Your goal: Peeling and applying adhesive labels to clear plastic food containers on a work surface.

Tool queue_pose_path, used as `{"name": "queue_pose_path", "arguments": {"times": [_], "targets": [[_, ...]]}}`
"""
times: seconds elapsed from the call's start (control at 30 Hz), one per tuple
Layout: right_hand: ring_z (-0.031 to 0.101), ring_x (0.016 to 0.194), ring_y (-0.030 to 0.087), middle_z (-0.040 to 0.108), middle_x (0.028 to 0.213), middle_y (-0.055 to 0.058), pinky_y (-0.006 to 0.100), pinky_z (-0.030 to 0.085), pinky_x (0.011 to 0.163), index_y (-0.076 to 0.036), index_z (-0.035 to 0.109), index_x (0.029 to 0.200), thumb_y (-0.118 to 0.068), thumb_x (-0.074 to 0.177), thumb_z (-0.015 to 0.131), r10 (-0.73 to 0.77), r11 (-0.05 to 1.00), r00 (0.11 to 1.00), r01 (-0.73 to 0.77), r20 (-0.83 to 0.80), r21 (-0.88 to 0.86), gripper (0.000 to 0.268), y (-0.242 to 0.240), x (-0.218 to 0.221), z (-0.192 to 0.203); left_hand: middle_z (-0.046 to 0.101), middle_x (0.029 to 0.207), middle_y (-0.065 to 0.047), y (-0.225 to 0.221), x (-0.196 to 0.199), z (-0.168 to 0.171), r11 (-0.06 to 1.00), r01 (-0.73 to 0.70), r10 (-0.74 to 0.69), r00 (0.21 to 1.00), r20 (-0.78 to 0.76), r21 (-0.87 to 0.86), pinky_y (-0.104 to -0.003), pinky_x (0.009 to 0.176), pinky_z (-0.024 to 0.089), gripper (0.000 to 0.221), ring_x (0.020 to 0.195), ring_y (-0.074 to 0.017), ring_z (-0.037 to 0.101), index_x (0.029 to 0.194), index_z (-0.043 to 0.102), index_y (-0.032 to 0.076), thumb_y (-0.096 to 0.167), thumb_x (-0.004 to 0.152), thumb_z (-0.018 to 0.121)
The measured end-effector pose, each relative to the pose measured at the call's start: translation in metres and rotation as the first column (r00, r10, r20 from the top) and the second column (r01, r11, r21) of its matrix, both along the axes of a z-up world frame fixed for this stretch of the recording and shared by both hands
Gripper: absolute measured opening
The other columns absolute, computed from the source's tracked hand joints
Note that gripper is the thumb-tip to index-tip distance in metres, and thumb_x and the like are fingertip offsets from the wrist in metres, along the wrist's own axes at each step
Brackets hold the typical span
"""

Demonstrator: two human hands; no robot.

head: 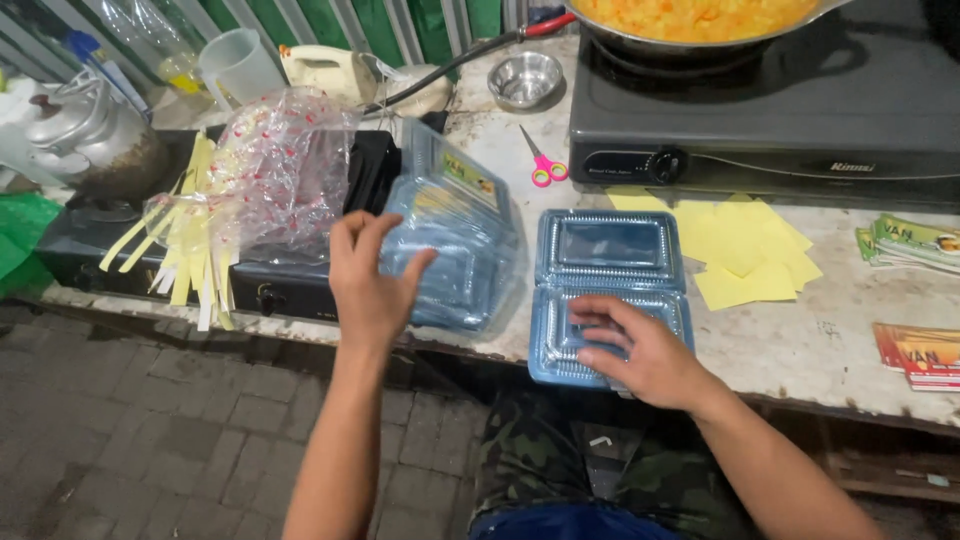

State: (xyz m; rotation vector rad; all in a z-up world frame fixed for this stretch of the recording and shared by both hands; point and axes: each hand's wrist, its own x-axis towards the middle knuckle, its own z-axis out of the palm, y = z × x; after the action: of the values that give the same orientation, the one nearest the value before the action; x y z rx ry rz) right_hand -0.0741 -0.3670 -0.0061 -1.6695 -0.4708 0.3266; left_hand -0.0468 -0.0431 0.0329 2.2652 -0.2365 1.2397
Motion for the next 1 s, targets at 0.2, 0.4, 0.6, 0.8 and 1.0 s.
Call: {"name": "queue_pose_path", "arguments": {"times": [0.2, 0.4, 0.6, 0.8, 1.0], "targets": [[0.054, 0.126, 0.033, 0.052, 0.136, 0.019, 0.047, 0.048, 0.103, 0.001, 0.036, 0.144, -0.009, 0.087, 0.064, -0.005, 0.925, 0.996, 0.038, -0.087, 0.377, 0.065, 0.036, 0.033, -0.001, 0.063, 0.115, -0.018, -0.027, -0.059, 0.036, 0.947, 0.16, -0.151, 0.987, 0.053, -0.277, -0.034, 0.067, 0.057, 0.059, 0.091, -0.0303, 0.064, 0.125, 0.061, -0.001, 0.011, 0.075, 0.088], [0.052, 0.123, 0.024, 0.05, 0.133, 0.009, 0.047, 0.053, 0.095, -0.003, 0.038, 0.144, -0.021, 0.085, 0.065, -0.161, 0.873, 0.983, 0.185, -0.092, 0.451, 0.067, 0.039, 0.035, 0.013, 0.078, 0.094, -0.012, -0.04, -0.073, 0.02, 0.747, 0.293, -0.465, 0.871, -0.155, -0.597, -0.034, 0.069, 0.058, 0.026, 0.078, -0.0141, 0.067, 0.116, 0.073, 0.007, 0.012, 0.092, 0.066], [0.062, 0.082, 0.024, 0.065, 0.079, 0.018, 0.046, 0.06, 0.068, 0.008, 0.069, 0.098, -0.007, 0.084, 0.069, -0.271, 0.904, 0.962, 0.266, -0.032, 0.336, 0.021, 0.028, 0.046, -0.052, 0.078, 0.097, -0.015, -0.075, -0.074, 0.043, 0.556, 0.574, -0.812, 0.531, -0.243, -0.601, -0.038, 0.073, 0.06, 0.023, 0.09, -0.0227, 0.073, 0.11, 0.075, 0.009, 0.013, 0.088, 0.072], [0.053, 0.072, 0.015, 0.06, 0.098, 0.004, 0.027, 0.047, 0.06, -0.011, 0.061, 0.12, -0.023, 0.088, 0.065, -0.335, 0.802, 0.869, 0.465, -0.364, 0.374, 0.034, 0.046, 0.005, 0.038, 0.076, 0.095, -0.013, -0.102, -0.045, -0.001, 0.308, 0.567, -0.932, 0.343, -0.121, -0.764, -0.03, 0.071, 0.059, 0.033, 0.09, -0.015, 0.067, 0.111, 0.076, 0.006, 0.014, 0.08, 0.082], [0.063, 0.096, 0.023, 0.059, 0.129, 0.015, 0.032, 0.058, 0.07, -0.012, 0.042, 0.145, -0.041, 0.083, 0.067, -0.173, 0.838, 0.975, 0.218, -0.136, 0.501, 0.073, 0.002, 0.028, -0.051, 0.075, 0.1, -0.016, -0.122, -0.045, 0.003, 0.277, 0.585, -0.939, 0.333, -0.086, -0.762, -0.028, 0.069, 0.059, 0.032, 0.094, -0.0169, 0.066, 0.115, 0.073, 0.003, 0.011, 0.085, 0.078]]}}
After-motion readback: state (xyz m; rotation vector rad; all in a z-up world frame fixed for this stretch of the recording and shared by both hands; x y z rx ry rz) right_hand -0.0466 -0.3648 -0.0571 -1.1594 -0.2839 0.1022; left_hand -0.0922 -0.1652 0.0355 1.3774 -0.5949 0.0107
